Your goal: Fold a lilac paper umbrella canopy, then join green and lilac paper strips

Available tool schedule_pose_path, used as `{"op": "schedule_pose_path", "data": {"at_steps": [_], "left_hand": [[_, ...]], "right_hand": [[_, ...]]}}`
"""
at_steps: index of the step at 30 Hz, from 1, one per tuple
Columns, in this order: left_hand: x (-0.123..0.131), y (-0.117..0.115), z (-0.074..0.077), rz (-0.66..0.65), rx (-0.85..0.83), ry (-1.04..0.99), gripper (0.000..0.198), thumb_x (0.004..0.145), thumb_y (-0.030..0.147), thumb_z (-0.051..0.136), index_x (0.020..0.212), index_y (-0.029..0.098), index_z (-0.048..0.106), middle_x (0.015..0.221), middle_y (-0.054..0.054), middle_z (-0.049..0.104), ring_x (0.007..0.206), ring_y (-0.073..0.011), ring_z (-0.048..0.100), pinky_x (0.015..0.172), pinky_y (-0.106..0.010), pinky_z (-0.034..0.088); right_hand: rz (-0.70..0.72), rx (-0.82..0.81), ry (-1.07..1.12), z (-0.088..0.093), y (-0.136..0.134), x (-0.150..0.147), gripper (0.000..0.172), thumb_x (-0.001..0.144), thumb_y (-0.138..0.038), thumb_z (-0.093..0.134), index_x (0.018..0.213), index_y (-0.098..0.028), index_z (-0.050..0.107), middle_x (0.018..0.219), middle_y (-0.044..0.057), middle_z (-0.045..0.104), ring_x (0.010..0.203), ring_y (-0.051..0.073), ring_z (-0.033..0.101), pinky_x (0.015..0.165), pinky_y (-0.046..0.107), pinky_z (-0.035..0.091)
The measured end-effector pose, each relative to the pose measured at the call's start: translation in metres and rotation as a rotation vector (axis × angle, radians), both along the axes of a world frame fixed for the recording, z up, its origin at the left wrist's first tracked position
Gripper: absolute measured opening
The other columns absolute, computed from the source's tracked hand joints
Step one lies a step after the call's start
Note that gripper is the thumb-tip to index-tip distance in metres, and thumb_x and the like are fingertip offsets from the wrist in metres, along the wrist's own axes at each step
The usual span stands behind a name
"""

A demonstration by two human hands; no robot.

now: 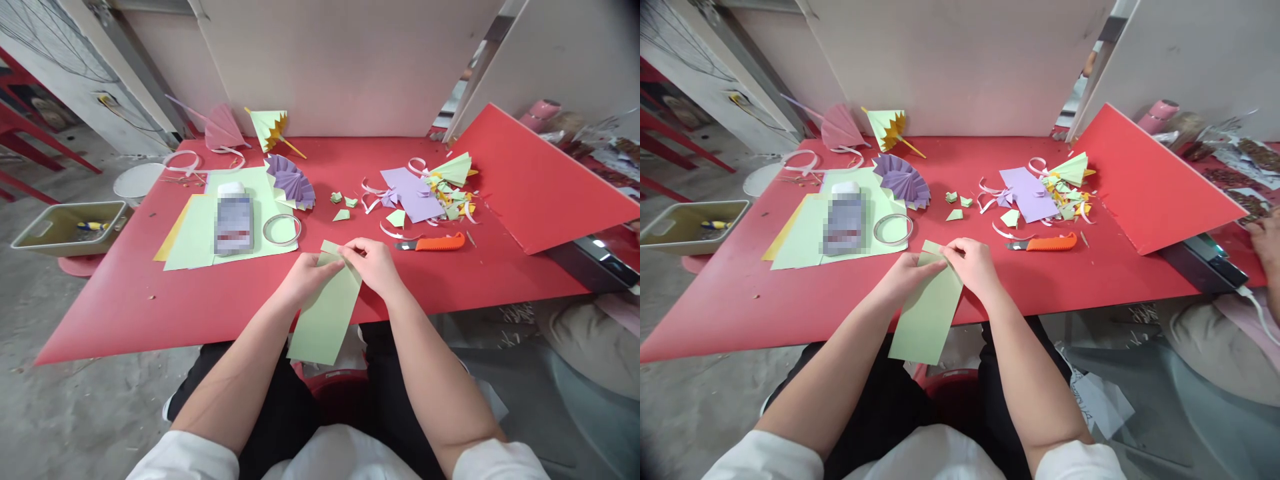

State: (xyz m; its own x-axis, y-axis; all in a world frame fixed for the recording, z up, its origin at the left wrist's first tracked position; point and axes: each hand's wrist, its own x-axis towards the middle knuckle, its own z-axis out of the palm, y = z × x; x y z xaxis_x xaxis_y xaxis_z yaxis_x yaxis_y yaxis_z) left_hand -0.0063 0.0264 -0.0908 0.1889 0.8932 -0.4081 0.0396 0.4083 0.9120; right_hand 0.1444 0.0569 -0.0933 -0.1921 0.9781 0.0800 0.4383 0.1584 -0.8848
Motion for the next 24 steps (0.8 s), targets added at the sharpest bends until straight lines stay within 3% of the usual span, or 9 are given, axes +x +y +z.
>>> {"op": "schedule_pose_path", "data": {"at_steps": [14, 17, 21, 24], "left_hand": [[0.0, 0.0, -0.003, -0.009, 0.004, 0.012, 0.033, 0.071, 0.047, 0.065, 0.071, 0.015, 0.062, 0.063, -0.002, 0.062, 0.052, -0.0123, 0.057, 0.047, -0.022, 0.041], [-0.001, 0.001, -0.004, -0.008, 0.004, 0.032, 0.035, 0.069, 0.049, 0.066, 0.071, 0.015, 0.064, 0.064, -0.003, 0.063, 0.053, -0.0132, 0.058, 0.047, -0.022, 0.041], [-0.003, 0.002, -0.005, 0.008, 0.001, 0.032, 0.036, 0.069, 0.05, 0.066, 0.08, 0.016, 0.067, 0.072, -0.005, 0.068, 0.061, -0.017, 0.063, 0.052, -0.025, 0.046], [-0.003, 0.003, -0.005, 0.037, -0.006, 0.025, 0.038, 0.07, 0.05, 0.065, 0.089, 0.017, 0.068, 0.082, -0.007, 0.071, 0.07, -0.0204, 0.067, 0.058, -0.028, 0.051]], "right_hand": [[-0.038, -0.095, 0.031, 0.011, -0.003, -0.001, 0.025, 0.078, -0.037, 0.055, 0.061, -0.019, 0.058, 0.056, -0.003, 0.049, 0.054, 0.01, 0.041, 0.053, 0.024, 0.034], [-0.011, -0.116, 0.051, 0.012, -0.002, 0.001, 0.024, 0.079, -0.04, 0.054, 0.068, -0.019, 0.061, 0.062, -0.002, 0.055, 0.058, 0.011, 0.047, 0.056, 0.025, 0.037], [0.06, -0.166, 0.119, 0.012, 0.001, 0.009, 0.03, 0.076, -0.046, 0.059, 0.092, -0.021, 0.066, 0.088, 0.004, 0.066, 0.08, 0.015, 0.058, 0.072, 0.028, 0.044], [0.048, -0.167, 0.089, 0.013, 0.002, 0.016, 0.026, 0.073, -0.044, 0.061, 0.085, -0.021, 0.067, 0.082, 0.003, 0.066, 0.075, 0.015, 0.057, 0.069, 0.028, 0.044]]}}
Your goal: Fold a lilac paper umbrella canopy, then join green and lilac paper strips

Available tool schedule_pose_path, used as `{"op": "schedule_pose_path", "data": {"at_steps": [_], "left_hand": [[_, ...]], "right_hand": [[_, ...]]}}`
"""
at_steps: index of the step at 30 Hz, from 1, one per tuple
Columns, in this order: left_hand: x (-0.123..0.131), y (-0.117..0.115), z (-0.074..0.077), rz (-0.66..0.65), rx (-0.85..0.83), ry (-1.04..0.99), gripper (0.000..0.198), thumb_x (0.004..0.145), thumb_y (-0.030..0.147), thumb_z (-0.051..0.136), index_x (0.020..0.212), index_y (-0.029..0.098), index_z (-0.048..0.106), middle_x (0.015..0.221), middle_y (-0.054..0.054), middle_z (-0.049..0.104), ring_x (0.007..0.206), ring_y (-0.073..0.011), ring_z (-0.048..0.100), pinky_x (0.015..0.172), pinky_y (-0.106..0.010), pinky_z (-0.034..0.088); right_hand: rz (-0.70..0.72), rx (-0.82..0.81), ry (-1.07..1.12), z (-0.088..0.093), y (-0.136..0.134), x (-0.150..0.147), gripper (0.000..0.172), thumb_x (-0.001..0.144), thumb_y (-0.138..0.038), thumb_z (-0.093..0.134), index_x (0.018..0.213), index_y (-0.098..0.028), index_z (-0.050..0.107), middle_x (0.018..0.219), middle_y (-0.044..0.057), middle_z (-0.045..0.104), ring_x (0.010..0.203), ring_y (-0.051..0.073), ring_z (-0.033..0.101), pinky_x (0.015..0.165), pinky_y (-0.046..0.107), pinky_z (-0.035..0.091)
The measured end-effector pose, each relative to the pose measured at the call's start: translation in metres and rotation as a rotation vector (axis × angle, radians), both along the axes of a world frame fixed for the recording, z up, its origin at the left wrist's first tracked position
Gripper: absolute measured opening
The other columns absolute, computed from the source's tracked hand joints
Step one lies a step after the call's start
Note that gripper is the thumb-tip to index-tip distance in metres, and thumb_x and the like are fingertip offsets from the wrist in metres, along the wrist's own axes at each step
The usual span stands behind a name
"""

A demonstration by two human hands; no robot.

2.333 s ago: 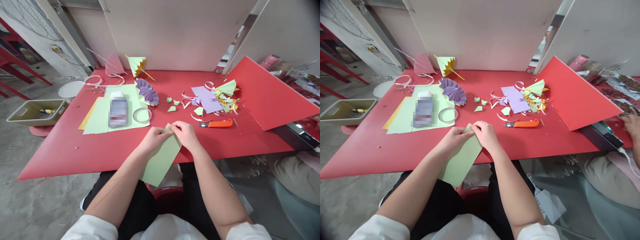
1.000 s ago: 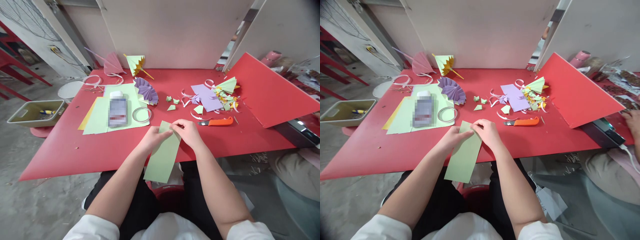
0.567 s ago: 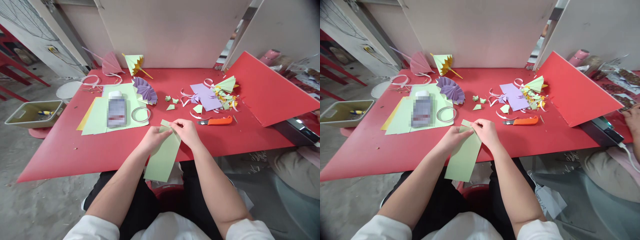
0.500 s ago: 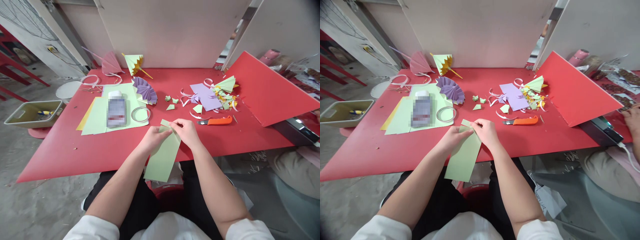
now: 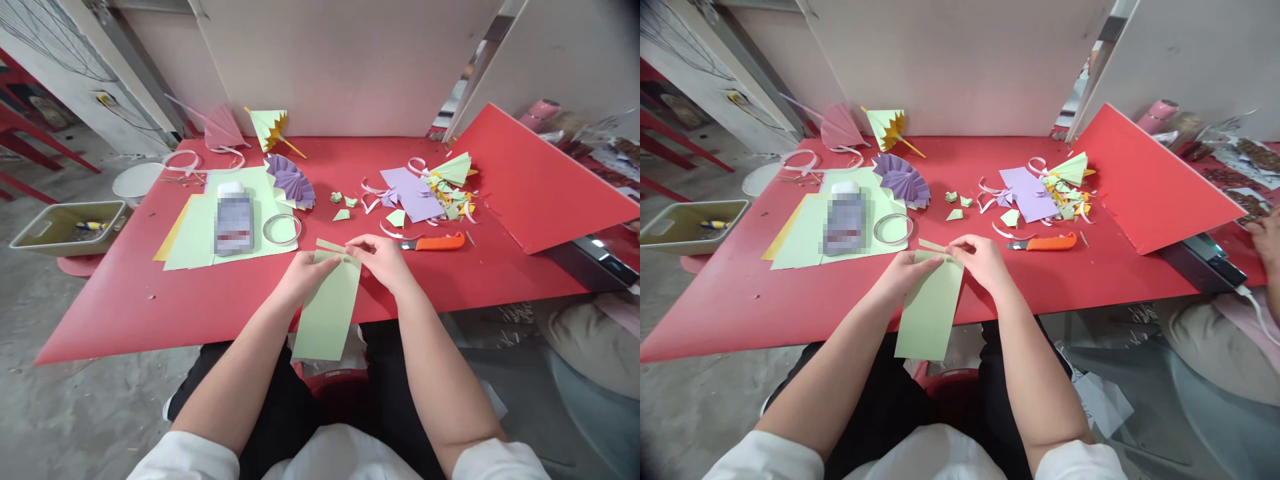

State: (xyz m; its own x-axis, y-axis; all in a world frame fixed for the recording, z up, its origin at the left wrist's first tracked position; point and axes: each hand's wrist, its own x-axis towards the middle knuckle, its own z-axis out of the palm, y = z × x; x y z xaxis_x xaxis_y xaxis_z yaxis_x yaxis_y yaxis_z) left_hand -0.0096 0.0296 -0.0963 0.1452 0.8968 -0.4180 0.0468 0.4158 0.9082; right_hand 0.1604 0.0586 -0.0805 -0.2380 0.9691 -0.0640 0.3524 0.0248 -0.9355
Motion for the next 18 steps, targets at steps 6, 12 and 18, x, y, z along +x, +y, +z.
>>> {"op": "schedule_pose_path", "data": {"at_steps": [6, 12, 18], "left_hand": [[0.003, -0.002, 0.004, -0.001, -0.03, -0.027, 0.043, 0.067, 0.049, 0.069, 0.096, 0.018, 0.066, 0.09, -0.008, 0.071, 0.075, -0.0234, 0.068, 0.061, -0.031, 0.054], [0.006, -0.009, 0.008, -0.119, -0.009, 0.015, 0.043, 0.065, 0.04, 0.073, 0.101, 0.019, 0.064, 0.093, -0.007, 0.071, 0.077, -0.024, 0.068, 0.063, -0.031, 0.054], [0.008, -0.011, 0.007, -0.146, -0.007, 0.094, 0.034, 0.068, 0.039, 0.071, 0.096, 0.019, 0.065, 0.087, -0.006, 0.072, 0.072, -0.0228, 0.068, 0.061, -0.03, 0.054]], "right_hand": [[-0.146, 0.073, -0.035, -0.006, 0.006, 0.005, 0.024, 0.074, -0.042, 0.059, 0.069, -0.02, 0.064, 0.065, -0.001, 0.059, 0.061, 0.012, 0.049, 0.061, 0.027, 0.041], [-0.357, 0.155, 0.032, -0.015, 0.016, 0.017, 0.026, 0.072, -0.044, 0.06, 0.067, -0.018, 0.062, 0.059, -0.002, 0.052, 0.058, 0.012, 0.044, 0.058, 0.026, 0.037], [-0.405, 0.143, 0.051, -0.017, 0.021, 0.032, 0.025, 0.069, -0.042, 0.062, 0.064, -0.017, 0.062, 0.055, -0.003, 0.049, 0.055, 0.011, 0.042, 0.055, 0.025, 0.036]]}}
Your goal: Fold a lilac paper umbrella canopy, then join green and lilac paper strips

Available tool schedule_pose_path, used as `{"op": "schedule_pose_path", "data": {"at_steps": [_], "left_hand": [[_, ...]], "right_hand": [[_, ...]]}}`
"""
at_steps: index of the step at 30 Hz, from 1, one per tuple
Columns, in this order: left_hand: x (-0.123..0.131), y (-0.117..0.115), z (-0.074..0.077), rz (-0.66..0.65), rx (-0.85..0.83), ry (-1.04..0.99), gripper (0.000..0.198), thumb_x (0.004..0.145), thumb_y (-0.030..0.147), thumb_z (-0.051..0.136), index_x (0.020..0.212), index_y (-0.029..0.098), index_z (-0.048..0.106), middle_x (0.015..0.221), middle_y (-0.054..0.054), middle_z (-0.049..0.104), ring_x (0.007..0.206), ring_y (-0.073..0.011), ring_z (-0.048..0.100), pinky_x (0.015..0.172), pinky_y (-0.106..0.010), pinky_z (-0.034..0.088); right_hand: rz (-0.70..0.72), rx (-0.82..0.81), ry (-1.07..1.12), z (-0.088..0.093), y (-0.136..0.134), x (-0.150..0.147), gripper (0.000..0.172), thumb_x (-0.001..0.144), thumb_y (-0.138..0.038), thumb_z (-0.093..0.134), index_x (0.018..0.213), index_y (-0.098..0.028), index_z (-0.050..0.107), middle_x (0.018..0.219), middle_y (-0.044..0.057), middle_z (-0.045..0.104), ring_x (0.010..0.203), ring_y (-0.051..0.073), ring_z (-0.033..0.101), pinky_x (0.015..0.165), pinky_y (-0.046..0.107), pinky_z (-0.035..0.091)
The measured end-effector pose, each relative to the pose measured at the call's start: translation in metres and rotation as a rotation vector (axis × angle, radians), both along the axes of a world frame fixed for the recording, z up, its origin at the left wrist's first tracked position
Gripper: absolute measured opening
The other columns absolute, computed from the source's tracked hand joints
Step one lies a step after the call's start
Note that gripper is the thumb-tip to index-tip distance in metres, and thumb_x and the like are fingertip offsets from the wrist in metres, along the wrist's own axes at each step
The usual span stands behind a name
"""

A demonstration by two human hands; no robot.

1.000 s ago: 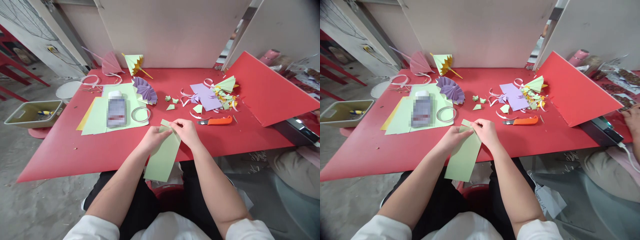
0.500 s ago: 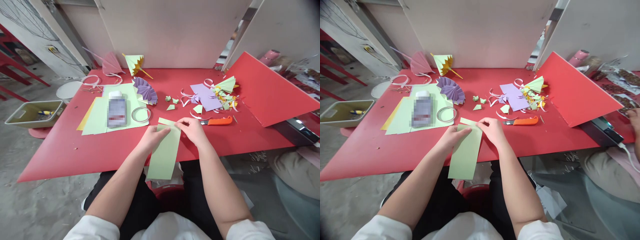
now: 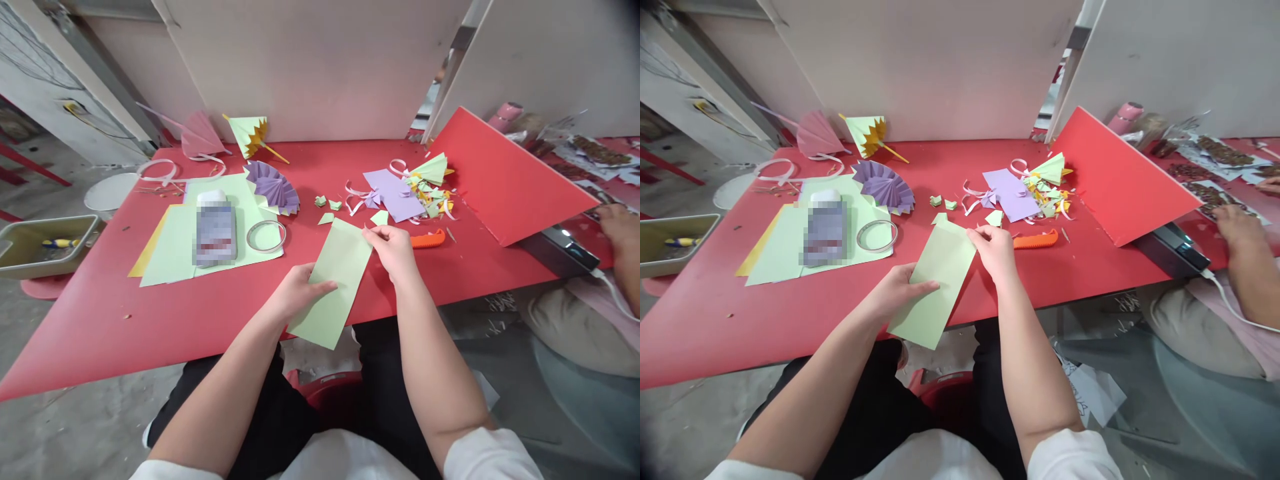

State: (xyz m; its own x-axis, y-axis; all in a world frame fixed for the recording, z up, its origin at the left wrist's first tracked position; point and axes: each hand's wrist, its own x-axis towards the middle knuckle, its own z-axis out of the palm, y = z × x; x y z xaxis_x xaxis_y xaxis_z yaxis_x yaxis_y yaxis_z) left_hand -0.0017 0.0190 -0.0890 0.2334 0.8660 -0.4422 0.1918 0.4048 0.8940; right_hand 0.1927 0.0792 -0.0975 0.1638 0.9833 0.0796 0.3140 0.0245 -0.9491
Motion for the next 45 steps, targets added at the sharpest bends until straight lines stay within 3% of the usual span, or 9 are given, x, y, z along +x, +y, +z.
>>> {"op": "schedule_pose_path", "data": {"at_steps": [10, 15, 21, 26, 30, 34, 38, 42, 45], "left_hand": [[0.001, -0.002, 0.001, 0.006, -0.033, -0.004, 0.036, 0.067, 0.041, 0.071, 0.095, 0.018, 0.065, 0.08, -0.005, 0.072, 0.065, -0.0222, 0.068, 0.054, -0.029, 0.053], [-0.003, 0.0, 0.004, 0.036, 0.003, 0.043, 0.035, 0.067, 0.04, 0.07, 0.094, 0.018, 0.064, 0.083, -0.005, 0.072, 0.067, -0.0218, 0.068, 0.054, -0.028, 0.052], [-0.013, 0.014, 0.004, 0.144, 0.113, -0.007, 0.041, 0.069, 0.039, 0.067, 0.103, 0.017, 0.06, 0.091, -0.008, 0.071, 0.073, -0.0224, 0.068, 0.059, -0.03, 0.053], [-0.019, 0.032, -0.003, 0.226, 0.231, 0.024, 0.049, 0.072, 0.04, 0.062, 0.115, 0.019, 0.053, 0.104, -0.009, 0.067, 0.083, -0.0215, 0.067, 0.068, -0.029, 0.053], [-0.025, 0.039, -0.011, 0.299, 0.267, 0.125, 0.064, 0.074, 0.038, 0.059, 0.132, 0.02, 0.039, 0.092, -0.006, 0.068, 0.073, -0.0183, 0.066, 0.062, -0.026, 0.049], [-0.03, 0.039, -0.014, 0.372, 0.306, 0.25, 0.067, 0.075, 0.031, 0.053, 0.138, 0.022, 0.032, 0.075, 0.0, 0.064, 0.058, -0.0147, 0.058, 0.058, -0.025, 0.043], [-0.028, 0.038, -0.012, 0.434, 0.343, 0.334, 0.066, 0.077, 0.029, 0.048, 0.139, 0.025, 0.028, 0.072, 0.001, 0.062, 0.055, -0.0141, 0.053, 0.057, -0.027, 0.04], [-0.026, 0.036, -0.011, 0.458, 0.37, 0.375, 0.064, 0.078, 0.028, 0.047, 0.139, 0.028, 0.026, 0.09, -0.004, 0.065, 0.068, -0.0173, 0.059, 0.062, -0.029, 0.042], [-0.026, 0.037, -0.013, 0.467, 0.397, 0.397, 0.062, 0.08, 0.028, 0.046, 0.139, 0.029, 0.026, 0.108, -0.009, 0.063, 0.085, -0.0206, 0.062, 0.071, -0.033, 0.044]], "right_hand": [[-0.088, 0.011, 0.083, -0.005, 0.008, 0.01, 0.031, 0.072, -0.047, 0.058, 0.073, -0.017, 0.063, 0.063, 0.001, 0.06, 0.057, 0.013, 0.056, 0.057, 0.027, 0.048], [-0.175, 0.054, 0.044, -0.008, 0.015, 0.027, 0.037, 0.072, -0.05, 0.056, 0.082, -0.016, 0.064, 0.067, 0.003, 0.061, 0.06, 0.014, 0.055, 0.05, 0.025, 0.045], [-0.215, 0.092, -0.099, -0.012, 0.047, 0.04, 0.035, 0.07, -0.044, 0.058, 0.089, -0.016, 0.067, 0.067, 0.002, 0.064, 0.06, 0.015, 0.057, 0.057, 0.027, 0.043], [-0.199, 0.061, -0.295, -0.01, 0.075, 0.029, 0.024, 0.07, -0.041, 0.058, 0.072, -0.018, 0.067, 0.063, 0.002, 0.064, 0.063, 0.017, 0.058, 0.061, 0.028, 0.04], [-0.211, 0.019, -0.483, -0.008, 0.085, 0.032, 0.034, 0.074, -0.049, 0.053, 0.064, -0.019, 0.064, 0.065, 0.005, 0.064, 0.066, 0.02, 0.056, 0.061, 0.03, 0.038], [-0.32, -0.04, -0.619, -0.004, 0.099, 0.067, 0.029, 0.078, -0.04, 0.05, 0.09, -0.018, 0.065, 0.094, 0.01, 0.067, 0.086, 0.022, 0.057, 0.07, 0.031, 0.04], [-0.383, -0.156, -0.722, -0.004, 0.113, 0.102, 0.044, 0.074, -0.041, 0.059, 0.11, -0.016, 0.056, 0.106, 0.014, 0.063, 0.1, 0.028, 0.054, 0.08, 0.037, 0.04], [-0.343, -0.24, -0.785, -0.011, 0.119, 0.111, 0.058, 0.066, -0.045, 0.07, 0.115, -0.019, 0.054, 0.106, 0.012, 0.063, 0.107, 0.031, 0.052, 0.087, 0.043, 0.04], [-0.321, -0.255, -0.794, -0.014, 0.121, 0.11, 0.046, 0.078, -0.041, 0.063, 0.117, -0.018, 0.052, 0.113, 0.009, 0.058, 0.106, 0.025, 0.054, 0.089, 0.045, 0.044]]}}
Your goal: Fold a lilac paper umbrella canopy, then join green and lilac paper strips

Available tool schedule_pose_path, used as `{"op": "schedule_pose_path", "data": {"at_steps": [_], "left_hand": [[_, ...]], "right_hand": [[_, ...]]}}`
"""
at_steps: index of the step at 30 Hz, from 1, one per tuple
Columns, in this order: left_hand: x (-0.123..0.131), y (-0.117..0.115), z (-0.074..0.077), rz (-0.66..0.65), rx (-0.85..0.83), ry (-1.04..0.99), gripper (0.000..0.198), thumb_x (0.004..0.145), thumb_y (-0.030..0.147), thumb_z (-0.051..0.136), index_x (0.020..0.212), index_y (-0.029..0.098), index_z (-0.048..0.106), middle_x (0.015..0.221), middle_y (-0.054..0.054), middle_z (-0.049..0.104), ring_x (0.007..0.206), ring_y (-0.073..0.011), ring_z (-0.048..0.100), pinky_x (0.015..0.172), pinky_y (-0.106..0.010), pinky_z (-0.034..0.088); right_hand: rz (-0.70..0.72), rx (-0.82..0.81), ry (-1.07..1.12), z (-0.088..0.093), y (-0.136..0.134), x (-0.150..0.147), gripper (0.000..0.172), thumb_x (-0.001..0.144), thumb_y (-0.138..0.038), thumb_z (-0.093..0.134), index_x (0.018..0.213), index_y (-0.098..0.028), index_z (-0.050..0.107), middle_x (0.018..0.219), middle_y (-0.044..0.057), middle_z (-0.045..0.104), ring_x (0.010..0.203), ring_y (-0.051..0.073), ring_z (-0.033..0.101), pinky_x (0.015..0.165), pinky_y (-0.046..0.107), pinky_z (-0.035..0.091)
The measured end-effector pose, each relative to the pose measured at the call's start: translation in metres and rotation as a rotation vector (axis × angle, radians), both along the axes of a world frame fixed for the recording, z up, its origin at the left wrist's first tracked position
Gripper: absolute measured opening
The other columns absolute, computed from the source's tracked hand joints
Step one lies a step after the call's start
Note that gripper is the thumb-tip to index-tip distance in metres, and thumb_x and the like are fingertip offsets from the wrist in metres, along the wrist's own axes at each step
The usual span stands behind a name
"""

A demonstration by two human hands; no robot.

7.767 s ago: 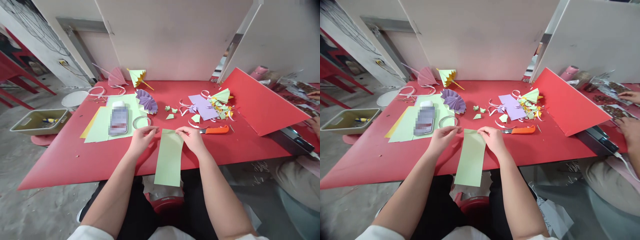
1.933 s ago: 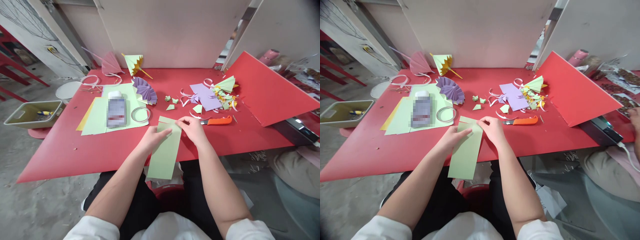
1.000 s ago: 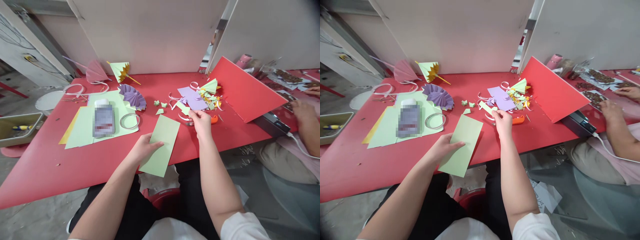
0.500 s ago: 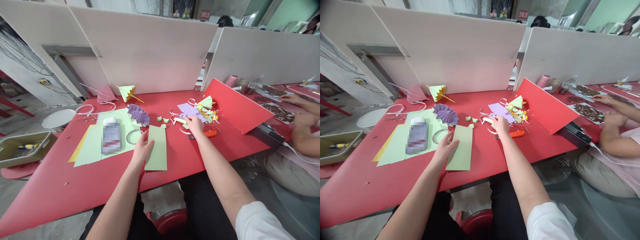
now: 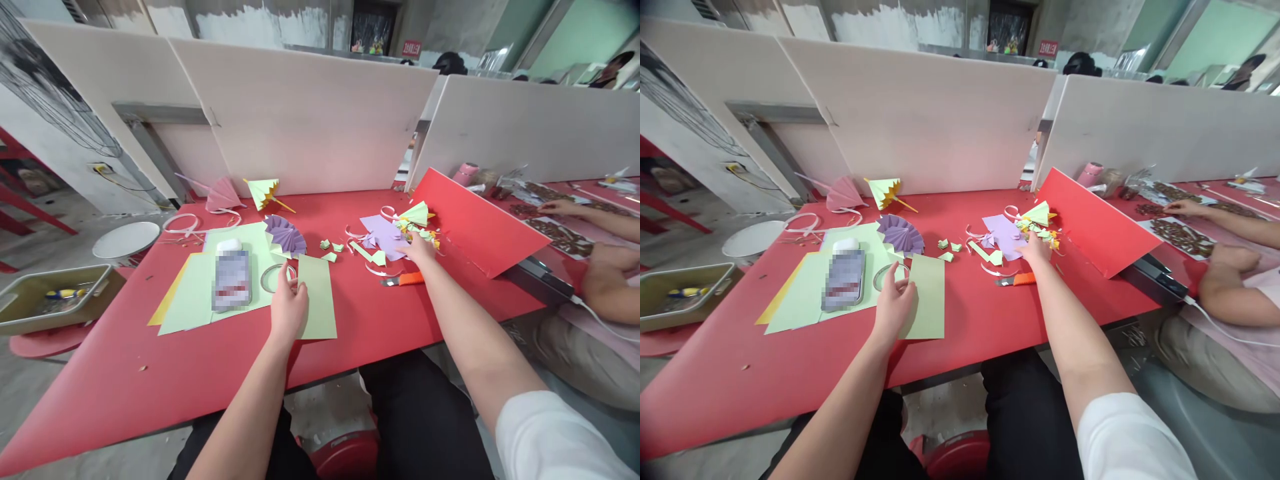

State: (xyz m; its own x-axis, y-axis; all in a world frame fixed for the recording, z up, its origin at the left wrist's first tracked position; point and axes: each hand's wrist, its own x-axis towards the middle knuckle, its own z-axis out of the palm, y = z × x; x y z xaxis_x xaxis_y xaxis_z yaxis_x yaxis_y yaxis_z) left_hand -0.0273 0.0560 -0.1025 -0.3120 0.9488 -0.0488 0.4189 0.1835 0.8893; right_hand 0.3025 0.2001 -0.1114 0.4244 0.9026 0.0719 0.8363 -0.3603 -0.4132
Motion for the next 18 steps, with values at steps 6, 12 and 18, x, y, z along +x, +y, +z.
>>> {"op": "schedule_pose_path", "data": {"at_steps": [6, 12, 18], "left_hand": [[0.002, 0.002, -0.006, -0.04, 0.047, 0.062, 0.057, 0.081, 0.027, 0.046, 0.136, 0.027, 0.033, 0.132, -0.011, 0.048, 0.105, -0.024, 0.057, 0.08, -0.036, 0.046], [0.005, -0.003, -0.008, -0.074, 0.099, 0.164, 0.051, 0.081, 0.027, 0.047, 0.132, 0.024, 0.04, 0.14, -0.012, 0.036, 0.114, -0.0269, 0.05, 0.085, -0.041, 0.047], [0.012, -0.009, -0.001, -0.073, 0.251, 0.269, 0.045, 0.083, 0.023, 0.047, 0.128, 0.021, 0.046, 0.142, -0.014, 0.032, 0.129, -0.0271, 0.035, 0.099, -0.044, 0.039]], "right_hand": [[0.009, 0.119, 0.043, 0.016, 0.005, 0.007, 0.034, 0.087, -0.035, 0.052, 0.116, -0.017, 0.052, 0.117, 0.008, 0.055, 0.099, 0.019, 0.057, 0.083, 0.04, 0.05], [-0.005, 0.448, 0.048, 0.053, 0.001, 0.002, 0.022, 0.082, -0.028, 0.057, 0.096, -0.013, 0.064, 0.098, 0.009, 0.064, 0.094, 0.023, 0.059, 0.084, 0.043, 0.047], [0.198, 0.822, 0.053, 0.106, -0.044, -0.035, 0.017, 0.082, -0.024, 0.055, 0.094, -0.02, 0.067, 0.091, 0.003, 0.068, 0.088, 0.017, 0.062, 0.083, 0.032, 0.048]]}}
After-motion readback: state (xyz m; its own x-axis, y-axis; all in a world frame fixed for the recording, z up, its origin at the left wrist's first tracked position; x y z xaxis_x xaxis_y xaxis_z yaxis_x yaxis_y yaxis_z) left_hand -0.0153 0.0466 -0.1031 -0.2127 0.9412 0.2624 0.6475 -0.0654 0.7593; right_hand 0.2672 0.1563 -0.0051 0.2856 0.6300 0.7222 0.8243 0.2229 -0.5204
